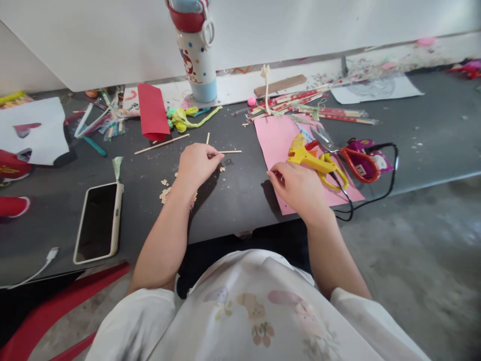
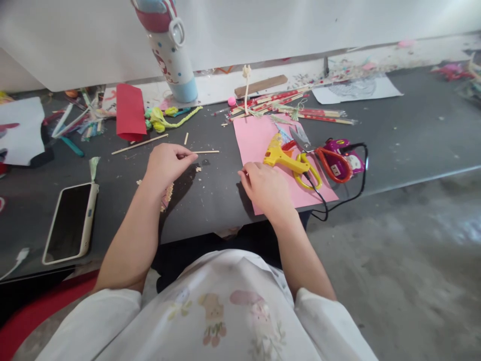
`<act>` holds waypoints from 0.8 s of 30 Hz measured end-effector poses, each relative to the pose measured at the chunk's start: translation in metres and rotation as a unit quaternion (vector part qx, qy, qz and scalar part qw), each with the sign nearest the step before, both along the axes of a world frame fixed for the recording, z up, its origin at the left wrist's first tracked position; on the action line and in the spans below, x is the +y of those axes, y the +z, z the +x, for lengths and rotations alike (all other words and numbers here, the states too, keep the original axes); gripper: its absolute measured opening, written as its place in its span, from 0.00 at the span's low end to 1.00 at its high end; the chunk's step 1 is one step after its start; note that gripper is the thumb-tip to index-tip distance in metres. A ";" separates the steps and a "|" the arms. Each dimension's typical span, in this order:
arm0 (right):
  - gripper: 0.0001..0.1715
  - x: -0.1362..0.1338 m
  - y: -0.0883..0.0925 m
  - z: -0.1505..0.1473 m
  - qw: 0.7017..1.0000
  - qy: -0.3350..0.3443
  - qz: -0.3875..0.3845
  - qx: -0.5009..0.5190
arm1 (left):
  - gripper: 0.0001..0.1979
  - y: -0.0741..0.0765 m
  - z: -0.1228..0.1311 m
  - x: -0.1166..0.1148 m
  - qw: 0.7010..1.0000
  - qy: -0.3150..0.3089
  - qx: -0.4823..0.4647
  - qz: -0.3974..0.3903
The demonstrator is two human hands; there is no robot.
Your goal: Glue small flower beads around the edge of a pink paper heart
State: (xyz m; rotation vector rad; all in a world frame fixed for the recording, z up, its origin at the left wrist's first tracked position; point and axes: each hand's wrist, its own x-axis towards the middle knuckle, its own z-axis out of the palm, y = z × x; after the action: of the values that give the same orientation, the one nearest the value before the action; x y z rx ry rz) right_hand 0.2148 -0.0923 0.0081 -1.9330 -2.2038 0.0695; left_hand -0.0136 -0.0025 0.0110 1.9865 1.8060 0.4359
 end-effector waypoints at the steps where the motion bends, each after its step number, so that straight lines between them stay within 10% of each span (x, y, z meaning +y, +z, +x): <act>1: 0.14 0.000 0.000 -0.002 1.000 0.006 -0.003 0.002 | 0.12 0.000 0.000 0.000 1.000 -0.002 -0.007 -0.005; 24: 0.10 0.069 -0.017 -0.076 0.984 0.119 -0.075 0.110 | 0.09 0.000 -0.001 0.001 0.993 -0.031 -0.111 0.000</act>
State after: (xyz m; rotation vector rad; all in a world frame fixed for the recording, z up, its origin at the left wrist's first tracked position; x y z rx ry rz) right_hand 0.1385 -0.0234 -0.0086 -1.6277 -2.3225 0.4755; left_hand -0.0141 -0.0019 0.0108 1.9049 1.6047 0.6108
